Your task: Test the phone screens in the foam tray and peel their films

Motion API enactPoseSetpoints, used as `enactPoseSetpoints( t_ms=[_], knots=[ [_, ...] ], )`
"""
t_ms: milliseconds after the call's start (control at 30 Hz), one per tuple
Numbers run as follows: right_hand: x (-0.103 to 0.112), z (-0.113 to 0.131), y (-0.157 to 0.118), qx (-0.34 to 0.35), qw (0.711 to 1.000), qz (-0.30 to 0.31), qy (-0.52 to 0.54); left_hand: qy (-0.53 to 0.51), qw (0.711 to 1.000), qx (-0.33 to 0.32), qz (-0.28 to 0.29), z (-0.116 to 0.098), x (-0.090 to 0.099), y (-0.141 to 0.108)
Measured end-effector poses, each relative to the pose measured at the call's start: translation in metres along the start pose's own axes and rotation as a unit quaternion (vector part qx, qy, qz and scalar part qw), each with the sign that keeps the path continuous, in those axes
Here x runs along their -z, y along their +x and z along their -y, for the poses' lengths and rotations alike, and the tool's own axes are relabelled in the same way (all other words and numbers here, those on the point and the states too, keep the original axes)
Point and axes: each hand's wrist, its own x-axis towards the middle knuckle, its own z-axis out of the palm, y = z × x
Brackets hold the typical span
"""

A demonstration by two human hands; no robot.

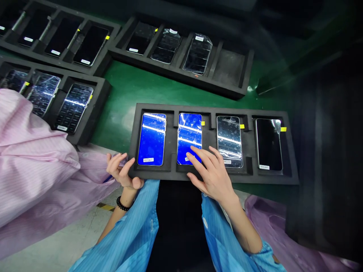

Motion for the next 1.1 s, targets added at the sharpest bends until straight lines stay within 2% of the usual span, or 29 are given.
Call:
enactPoseSetpoints(
  t_ms=[167, 367, 533, 867, 1033, 1100],
  knots=[
    [0.002, -0.001, 0.001, 0.016, 1.000, 0.018, -0.008, -0.013, 0.999, -0.039, 0.031, -0.001, 0.004, 0.004],
    [-0.002, -0.002, -0.001, 0.001, 1.000, -0.013, 0.019, -0.018, 0.999, -0.046, -0.011, -0.003, 0.000, 0.005],
    [-0.006, -0.003, -0.003, 0.002, 0.999, -0.037, 0.030, -0.018, 0.999, -0.043, -0.014, -0.002, 0.000, 0.005],
    [0.003, -0.001, 0.003, 0.007, 0.999, 0.040, -0.007, 0.028, 0.999, 0.030, 0.004, -0.005, -0.001, 0.003],
    [-0.002, -0.002, -0.003, -0.016, 0.994, -0.063, 0.088, 0.022, 0.999, 0.036, 0.013, -0.010, 0.002, 0.008],
    [0.002, -0.005, -0.005, -0.079, 0.977, -0.093, 0.175, 0.001, 0.999, 0.025, 0.020, -0.016, 0.007, 0.020]
  ],
)
